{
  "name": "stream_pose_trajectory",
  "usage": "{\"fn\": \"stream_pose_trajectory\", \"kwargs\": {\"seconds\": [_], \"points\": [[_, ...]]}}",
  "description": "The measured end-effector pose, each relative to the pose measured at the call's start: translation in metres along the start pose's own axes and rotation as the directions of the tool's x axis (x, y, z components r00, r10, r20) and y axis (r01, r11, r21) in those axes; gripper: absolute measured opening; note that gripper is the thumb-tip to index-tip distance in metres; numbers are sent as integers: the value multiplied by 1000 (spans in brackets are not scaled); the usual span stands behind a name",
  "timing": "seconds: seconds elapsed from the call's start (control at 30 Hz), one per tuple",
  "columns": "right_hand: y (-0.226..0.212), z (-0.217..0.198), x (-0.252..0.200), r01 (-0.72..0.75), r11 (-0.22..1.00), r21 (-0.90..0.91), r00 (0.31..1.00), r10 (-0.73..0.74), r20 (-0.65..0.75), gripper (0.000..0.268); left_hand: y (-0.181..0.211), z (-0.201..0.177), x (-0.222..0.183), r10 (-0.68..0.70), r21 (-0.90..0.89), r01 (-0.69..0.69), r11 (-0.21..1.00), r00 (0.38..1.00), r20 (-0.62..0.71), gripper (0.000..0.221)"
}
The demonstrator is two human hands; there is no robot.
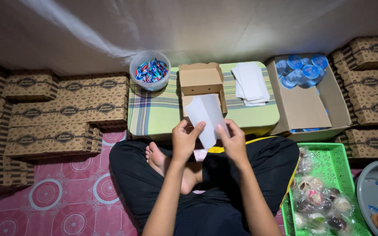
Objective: Packing various snack items and napkins into small cardboard boxes while sitting on the floor.
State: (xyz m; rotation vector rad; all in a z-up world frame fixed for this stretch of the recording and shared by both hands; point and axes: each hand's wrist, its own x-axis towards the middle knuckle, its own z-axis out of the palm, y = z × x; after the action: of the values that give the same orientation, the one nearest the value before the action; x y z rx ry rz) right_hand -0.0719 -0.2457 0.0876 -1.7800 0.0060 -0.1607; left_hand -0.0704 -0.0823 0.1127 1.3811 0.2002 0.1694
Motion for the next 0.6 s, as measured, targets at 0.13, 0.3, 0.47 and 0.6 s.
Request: {"fn": "stream_pose_trajectory", "kwargs": {"seconds": [0.13,0.3,0.47,0.6], "points": [[4,-12,9,29,999,28,997,-27,-74,14,-24,-17,8,33,33,-32,999,999,-30,22],[1,-22,20,22,999,36,996,-19,-83,9,-22,-22,11,33,84,-25,996,995,-90,22],[3,-24,31,11,1000,-11,1000,-12,-28,13,-26,-23,12,23,129,-7,992,992,-123,22],[-14,-25,48,100,981,-165,995,-95,41,16,-33,-24,17,-33,161,55,985,990,-136,21]]}}
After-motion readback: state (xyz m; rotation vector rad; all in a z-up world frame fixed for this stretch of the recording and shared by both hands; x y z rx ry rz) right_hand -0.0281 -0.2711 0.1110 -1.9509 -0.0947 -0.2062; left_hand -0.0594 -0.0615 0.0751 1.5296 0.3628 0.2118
